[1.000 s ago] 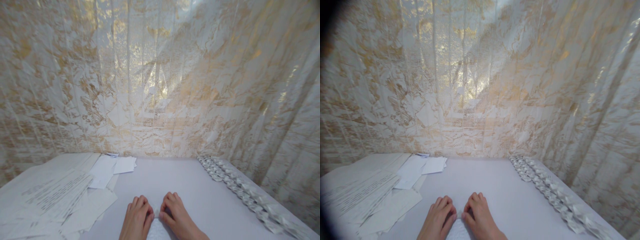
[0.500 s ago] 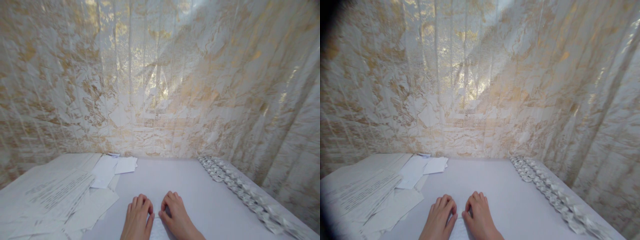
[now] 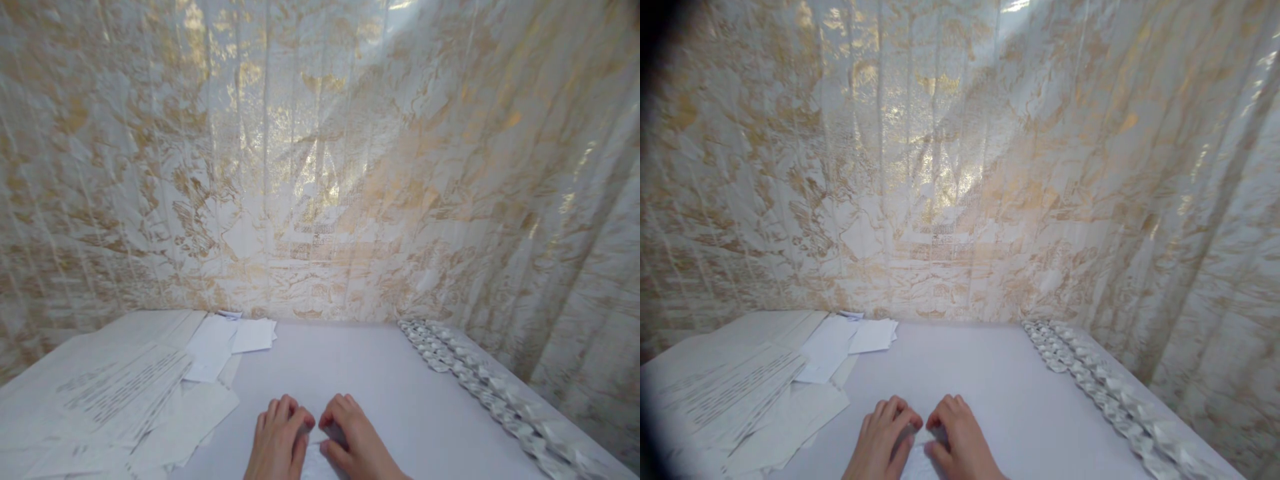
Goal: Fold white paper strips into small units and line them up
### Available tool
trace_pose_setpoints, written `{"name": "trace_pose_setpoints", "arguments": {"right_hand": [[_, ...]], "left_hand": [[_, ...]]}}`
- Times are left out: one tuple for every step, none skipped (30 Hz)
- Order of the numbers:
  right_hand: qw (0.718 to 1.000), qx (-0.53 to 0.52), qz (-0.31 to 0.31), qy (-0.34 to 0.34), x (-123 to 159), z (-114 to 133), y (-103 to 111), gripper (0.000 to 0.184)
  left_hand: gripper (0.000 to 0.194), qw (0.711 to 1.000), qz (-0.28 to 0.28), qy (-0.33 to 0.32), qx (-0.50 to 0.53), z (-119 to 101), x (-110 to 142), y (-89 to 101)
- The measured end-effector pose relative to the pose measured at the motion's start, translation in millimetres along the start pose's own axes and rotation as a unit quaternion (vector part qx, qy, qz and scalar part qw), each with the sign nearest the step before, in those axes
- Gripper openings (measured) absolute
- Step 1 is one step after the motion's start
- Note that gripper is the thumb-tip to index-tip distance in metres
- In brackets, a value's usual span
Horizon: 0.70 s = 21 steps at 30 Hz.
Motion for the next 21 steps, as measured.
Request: {"name": "trace_pose_setpoints", "arguments": {"right_hand": [[1.0,0.018,-0.002,-0.006,0.0,0.6,-1.4,0.027],[0.999,0.036,-0.003,-0.012,0.1,1.1,-2.6,0.025],[0.999,0.051,0.0,-0.017,0.1,1.9,-3.9,0.023],[0.998,0.062,0.001,-0.02,0.2,2.6,-4.8,0.021],[0.997,0.069,0.003,-0.022,0.4,3.3,-5.5,0.019],[0.997,0.072,0.005,-0.02,0.6,4.1,-6.2,0.017],[0.997,0.07,0.006,-0.018,0.9,4.8,-6.7,0.016],[0.998,0.062,0.004,-0.017,1.3,4.9,-6.8,0.016],[0.999,0.047,0.001,-0.019,1.7,4.2,-7.0,0.017],[0.999,0.026,-0.002,-0.026,2.1,2.6,-7.6,0.018],[0.999,0.0,-0.004,-0.035,2.4,0.6,-8.4,0.019],[0.999,-0.029,-0.009,-0.043,2.8,-1.5,-9.4,0.021],[0.997,-0.057,-0.014,-0.048,3.1,-3.0,-10.2,0.022],[0.995,-0.085,-0.022,-0.047,3.2,-3.8,-10.8,0.021],[0.992,-0.112,-0.03,-0.044,3.4,-3.9,-11.0,0.021],[0.989,-0.139,-0.038,-0.039,3.4,-3.6,-11.1,0.019],[0.984,-0.167,-0.043,-0.035,3.4,-3.1,-11.3,0.017],[0.979,-0.194,-0.046,-0.031,3.4,-2.5,-11.7,0.016],[0.974,-0.219,-0.046,-0.028,3.3,-1.7,-12.3,0.016],[0.97,-0.238,-0.045,-0.027,3.2,-1.0,-12.9,0.016],[0.967,-0.251,-0.045,-0.027,3.1,-0.3,-13.6,0.018]], "left_hand": [[0.028,1.0,-0.006,-0.005,0.007,-0.1,0.1,0.0],[0.026,1.0,-0.011,-0.009,0.014,-0.3,0.2,-0.1],[0.023,1.0,-0.013,-0.013,0.022,-0.6,0.3,-0.5],[0.019,0.999,-0.014,-0.015,0.029,-0.7,0.3,-0.9],[0.018,0.999,-0.014,-0.015,0.035,-0.7,0.3,-1.0],[0.017,0.999,-0.014,-0.011,0.04,-0.4,0.2,-0.8],[0.018,0.999,-0.014,-0.007,0.046,0.0,0.2,-0.3],[0.018,0.998,-0.014,-0.004,0.053,0.2,0.3,0.3],[0.017,0.998,-0.014,-0.004,0.064,0.2,0.6,1.0],[0.017,0.997,-0.014,-0.005,0.079,0.1,0.9,1.5],[0.017,0.995,-0.014,-0.004,0.098,0.5,1.4,1.5],[0.018,0.992,-0.015,-0.001,0.122,1.5,2.0,0.8],[0.019,0.988,-0.015,0.002,0.151,2.9,2.6,-0.7],[0.02,0.983,-0.014,0.006,0.183,4.6,3.1,-3.0],[0.021,0.976,-0.012,0.009,0.217,6.4,3.6,-6.1],[0.023,0.967,-0.008,0.01,0.253,7.7,3.8,-9.7],[0.024,0.957,-0.004,0.009,0.291,8.7,3.9,-13.3],[0.026,0.945,-0.001,0.006,0.327,9.5,3.9,-16.3],[0.028,0.933,0.001,0.003,0.36,10.3,3.7,-18.3],[0.029,0.923,0.0,0.0,0.385,10.8,3.5,-19.2],[0.03,0.916,-0.001,-0.002,0.401,11.2,3.2,-19.1]]}}
Point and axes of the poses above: each hand's wrist, its own x-axis away from the middle knuckle, its own y-axis out of the back of the hand, z = x × y, the point moved 8 cm from there along -x, towards the middle knuckle
